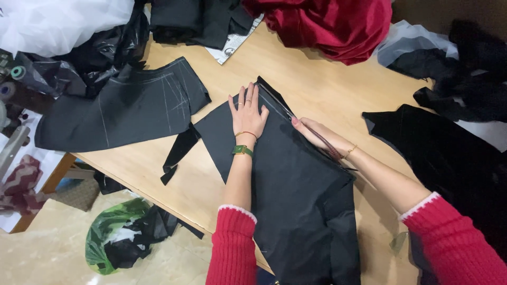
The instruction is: Cutting out garment patterns from black fabric using tailor's shears following chalk outlines on a work table.
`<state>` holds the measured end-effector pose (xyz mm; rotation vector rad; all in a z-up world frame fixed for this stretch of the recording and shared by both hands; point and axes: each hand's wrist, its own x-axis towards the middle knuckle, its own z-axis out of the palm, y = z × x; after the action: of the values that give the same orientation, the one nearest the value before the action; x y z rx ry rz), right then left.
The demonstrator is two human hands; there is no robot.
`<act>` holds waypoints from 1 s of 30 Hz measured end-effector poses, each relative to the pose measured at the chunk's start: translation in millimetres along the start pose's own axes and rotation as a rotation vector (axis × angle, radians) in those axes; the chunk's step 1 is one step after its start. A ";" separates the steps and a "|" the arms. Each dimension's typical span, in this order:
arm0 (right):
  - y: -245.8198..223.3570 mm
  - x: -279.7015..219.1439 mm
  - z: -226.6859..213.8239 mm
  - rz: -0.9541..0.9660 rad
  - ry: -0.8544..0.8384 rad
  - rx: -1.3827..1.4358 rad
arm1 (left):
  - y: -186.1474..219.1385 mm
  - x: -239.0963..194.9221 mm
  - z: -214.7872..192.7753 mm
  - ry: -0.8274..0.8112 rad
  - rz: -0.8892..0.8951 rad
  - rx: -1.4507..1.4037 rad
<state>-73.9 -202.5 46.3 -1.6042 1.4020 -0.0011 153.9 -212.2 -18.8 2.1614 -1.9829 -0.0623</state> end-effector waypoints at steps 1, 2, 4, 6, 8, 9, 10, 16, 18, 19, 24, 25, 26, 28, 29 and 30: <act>-2.8 0.1 0.9 0.000 0.001 0.002 | -0.4 -0.3 2.3 0.000 0.002 0.001; -5.6 0.1 1.6 0.008 -0.009 0.004 | -0.6 -0.5 4.5 0.009 0.003 0.012; -13.8 1.0 -0.4 0.008 -0.015 0.008 | -1.8 3.6 6.2 0.026 0.006 0.028; -19.0 -2.1 -0.7 0.014 -0.015 0.002 | -2.0 2.7 9.7 0.025 0.002 0.024; -11.4 5.7 3.3 0.010 -0.017 0.003 | -3.6 2.0 12.3 0.027 0.004 0.022; -7.9 9.6 3.6 0.003 -0.018 0.001 | -3.3 2.9 13.1 0.033 0.005 0.020; -10.9 6.8 2.8 0.004 -0.016 0.002 | -3.2 3.1 12.7 0.033 0.007 0.019; -15.4 3.0 3.4 -0.017 0.003 0.047 | -2.8 4.3 12.4 0.033 0.004 0.015; -23.4 -6.3 2.6 -0.006 -0.006 0.039 | -2.4 2.7 11.8 0.037 0.003 0.016; -19.5 -3.7 3.5 -0.007 -0.005 0.039 | -2.7 2.2 12.9 0.037 0.003 0.017; -14.0 5.4 3.4 -0.013 -0.014 0.037 | -2.5 2.4 12.9 0.048 0.004 0.014; -20.2 0.7 2.3 -0.014 -0.015 0.037 | -2.2 1.5 11.8 0.049 0.003 0.015; -26.6 -4.0 1.1 -0.003 -0.017 0.029 | -2.0 0.8 10.6 0.035 0.001 0.015; -36.3 -10.6 -2.4 0.006 -0.020 0.020 | -1.6 1.4 8.2 0.022 -0.004 0.015; -38.5 -12.4 -3.2 0.007 -0.023 0.017 | -1.7 1.7 8.4 0.018 -0.004 0.007; -40.5 -14.1 -4.1 0.007 -0.027 0.015 | -1.7 2.1 8.7 0.014 -0.005 -0.002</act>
<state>-50.2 -199.7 82.2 -1.5815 1.3844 0.0143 154.3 -215.3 -27.3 2.1598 -1.9692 -0.0500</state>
